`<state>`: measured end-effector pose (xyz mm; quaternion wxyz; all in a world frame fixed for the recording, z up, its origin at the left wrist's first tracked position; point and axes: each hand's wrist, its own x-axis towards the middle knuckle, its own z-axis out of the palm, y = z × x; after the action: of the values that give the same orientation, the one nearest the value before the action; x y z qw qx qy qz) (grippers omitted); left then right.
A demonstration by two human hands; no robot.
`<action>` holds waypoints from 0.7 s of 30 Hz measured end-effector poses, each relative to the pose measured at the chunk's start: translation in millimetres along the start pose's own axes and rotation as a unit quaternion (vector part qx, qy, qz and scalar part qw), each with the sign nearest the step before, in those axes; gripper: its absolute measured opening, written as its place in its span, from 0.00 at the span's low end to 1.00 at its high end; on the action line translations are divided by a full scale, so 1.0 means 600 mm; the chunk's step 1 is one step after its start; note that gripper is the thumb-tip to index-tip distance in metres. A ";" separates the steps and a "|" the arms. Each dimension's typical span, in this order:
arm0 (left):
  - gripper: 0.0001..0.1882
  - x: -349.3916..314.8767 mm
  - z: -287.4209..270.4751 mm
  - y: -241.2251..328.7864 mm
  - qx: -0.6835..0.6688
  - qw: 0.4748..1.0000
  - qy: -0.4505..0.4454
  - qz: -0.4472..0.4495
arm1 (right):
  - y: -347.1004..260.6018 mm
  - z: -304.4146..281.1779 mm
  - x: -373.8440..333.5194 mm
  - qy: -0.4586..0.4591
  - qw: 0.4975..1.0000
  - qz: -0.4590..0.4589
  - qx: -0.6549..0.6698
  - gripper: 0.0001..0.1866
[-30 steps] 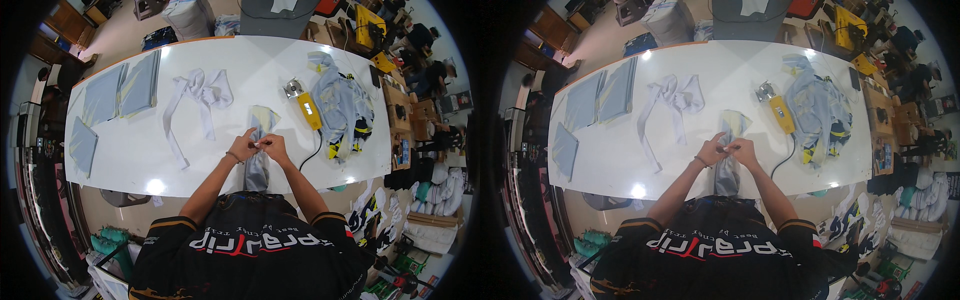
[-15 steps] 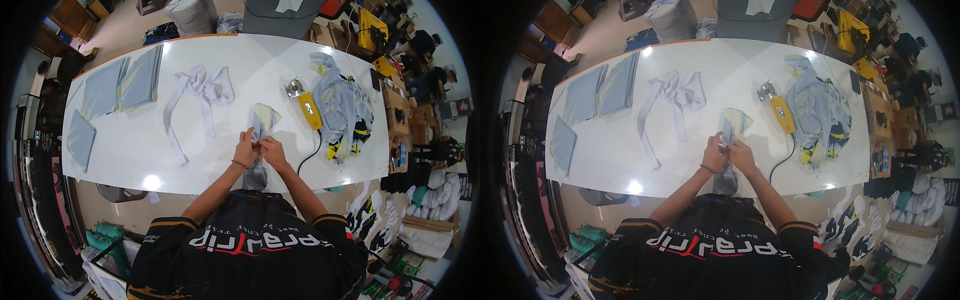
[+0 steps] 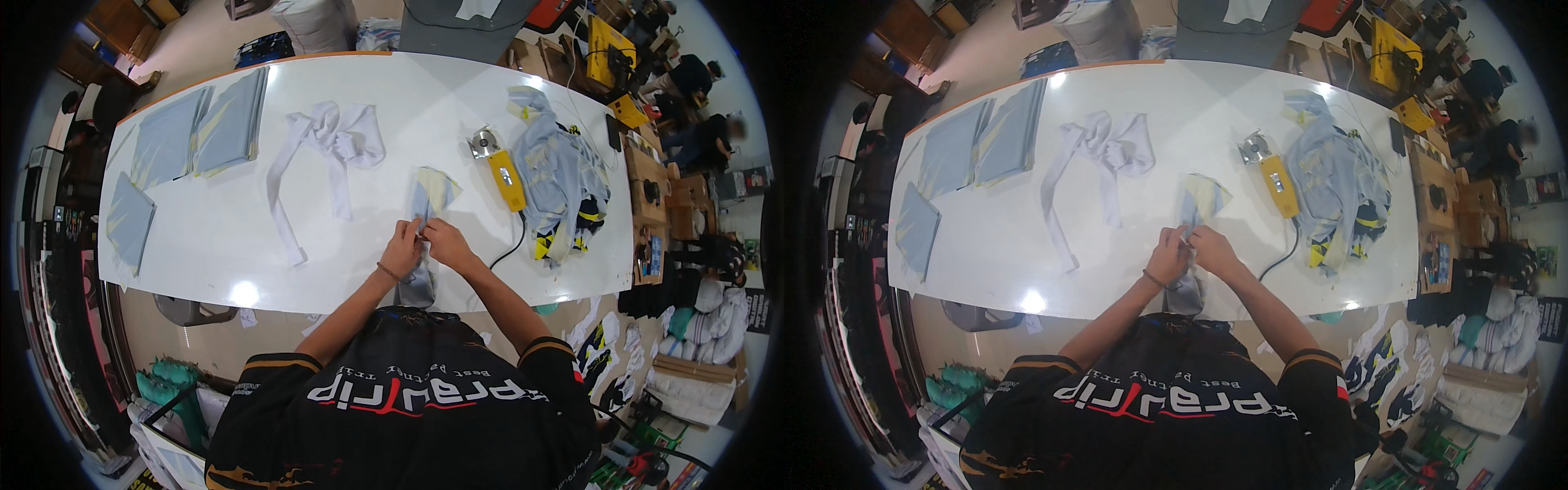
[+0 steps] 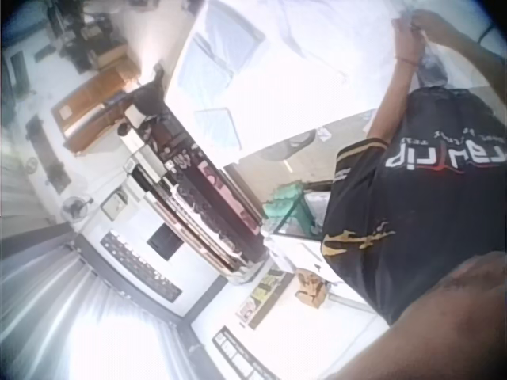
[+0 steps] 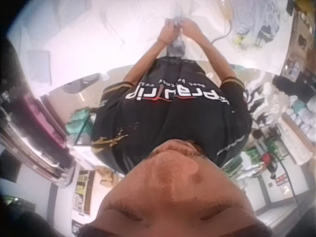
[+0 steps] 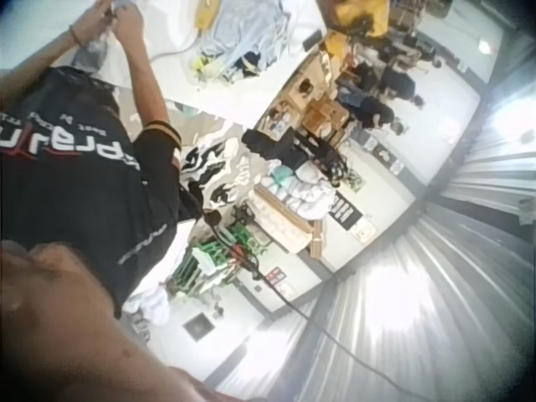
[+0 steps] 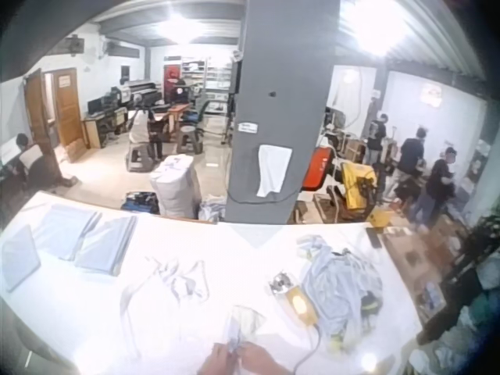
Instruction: The person uses a yellow electric cutter to trim a white fabric strip, then folds and pins patterned fabric pieces on a white table. They mark the pieces with a pen and arrange them into stacks, handling multiple fabric items throughout the process.
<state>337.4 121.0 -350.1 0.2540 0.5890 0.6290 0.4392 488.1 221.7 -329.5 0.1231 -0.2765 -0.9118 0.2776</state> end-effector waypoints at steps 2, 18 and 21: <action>0.33 -0.002 0.006 0.004 0.021 1.000 0.010 0.013 | 0.004 0.003 0.001 -0.010 1.000 0.003 0.000 0.10; 0.24 -0.013 0.001 0.008 0.053 0.998 -0.022 0.015 | 0.067 -0.015 0.044 -0.284 0.931 0.116 0.198 0.09; 0.16 -0.019 -0.003 -0.003 0.071 0.997 -0.025 0.029 | 0.058 -0.019 0.036 -0.259 0.938 0.116 0.201 0.08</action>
<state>336.9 109.7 -353.0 0.2141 0.6345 0.6347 0.3856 490.1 263.0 -338.6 -0.0970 -0.2688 -0.7990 0.5291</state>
